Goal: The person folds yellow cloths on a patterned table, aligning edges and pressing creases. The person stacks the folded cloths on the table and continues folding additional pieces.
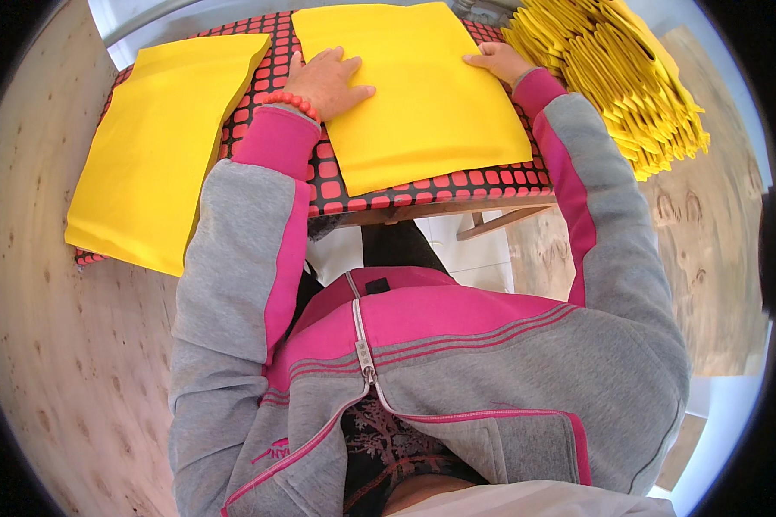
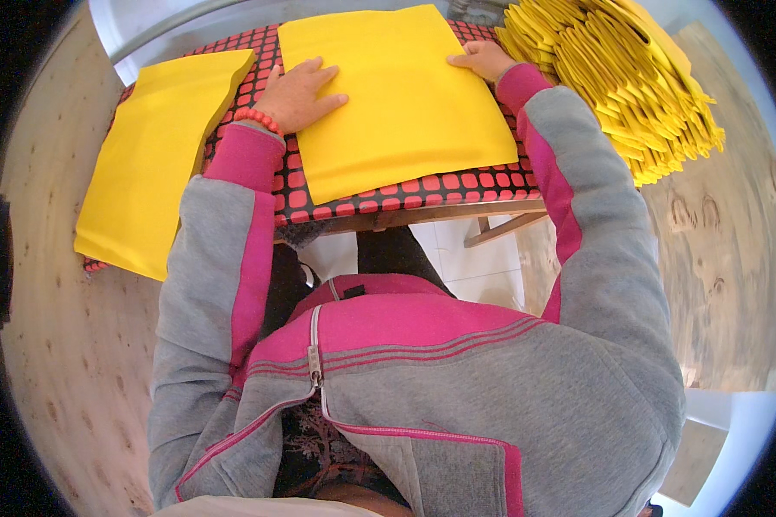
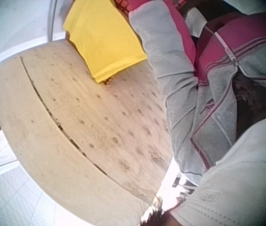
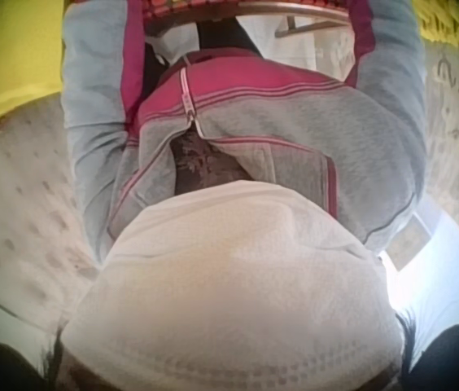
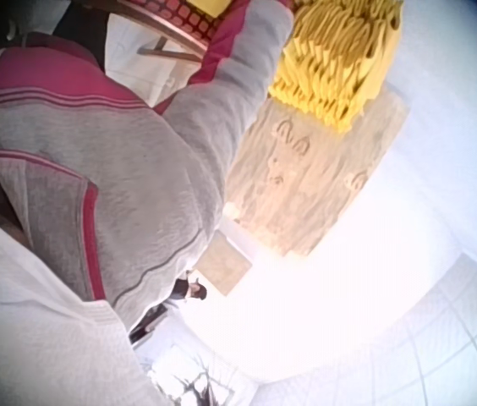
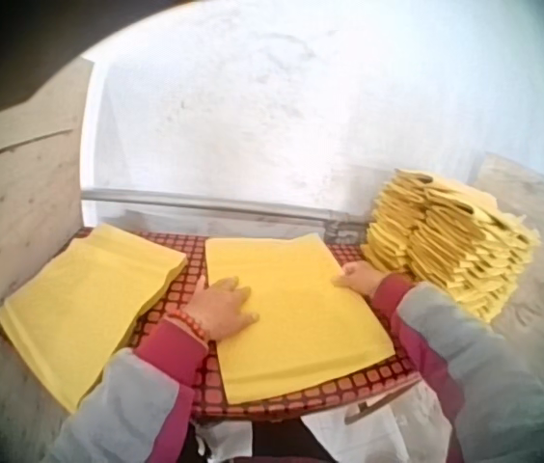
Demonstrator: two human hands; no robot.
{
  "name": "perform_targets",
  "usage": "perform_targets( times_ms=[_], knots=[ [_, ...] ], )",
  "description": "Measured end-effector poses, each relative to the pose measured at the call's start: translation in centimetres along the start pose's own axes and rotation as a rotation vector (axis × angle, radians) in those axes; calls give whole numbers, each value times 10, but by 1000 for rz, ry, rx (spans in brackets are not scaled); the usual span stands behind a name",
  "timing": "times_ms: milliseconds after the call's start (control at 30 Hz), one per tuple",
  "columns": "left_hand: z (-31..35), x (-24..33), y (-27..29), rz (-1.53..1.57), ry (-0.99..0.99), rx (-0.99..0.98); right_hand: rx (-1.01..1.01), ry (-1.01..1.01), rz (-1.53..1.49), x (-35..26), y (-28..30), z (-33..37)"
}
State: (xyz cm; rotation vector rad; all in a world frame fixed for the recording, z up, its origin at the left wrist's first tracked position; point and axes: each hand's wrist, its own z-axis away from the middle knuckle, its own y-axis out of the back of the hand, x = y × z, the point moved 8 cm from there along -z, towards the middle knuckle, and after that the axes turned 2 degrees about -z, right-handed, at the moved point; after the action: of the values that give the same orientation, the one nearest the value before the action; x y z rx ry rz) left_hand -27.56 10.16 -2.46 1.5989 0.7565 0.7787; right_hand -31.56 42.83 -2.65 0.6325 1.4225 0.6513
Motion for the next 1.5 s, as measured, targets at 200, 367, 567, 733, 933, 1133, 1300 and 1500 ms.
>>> perform_targets(
  times_ms=[200, 367, 567, 733, 933, 1133, 1300, 1500],
  knots=[
    [5, 13, 3, -11, -115, 71, 386, 781, 1198, -80, -45, 42],
    [4, 8, 0, 10, -64, -18, 32, -104, -117, -10, 6, 23],
    [3, 7, 0, 28, -42, -28, -30, -345, -575, 46, 23, 53],
    [3, 6, 1, 25, -41, -40, -60, -319, -503, 43, 20, 59],
    [-1, 1, -4, -16, -25, -37, -143, -319, -419, 33, 13, 71],
    [-4, -5, -7, 6, -63, 68, -247, -280, -293, 36, 16, 79],
    [-6, -4, -3, 7, -107, 107, -45, 293, 482, -16, 12, 83],
    [0, 2, -2, -46, -51, -10, 383, 598, 1066, -65, -16, 120]
  ],
)
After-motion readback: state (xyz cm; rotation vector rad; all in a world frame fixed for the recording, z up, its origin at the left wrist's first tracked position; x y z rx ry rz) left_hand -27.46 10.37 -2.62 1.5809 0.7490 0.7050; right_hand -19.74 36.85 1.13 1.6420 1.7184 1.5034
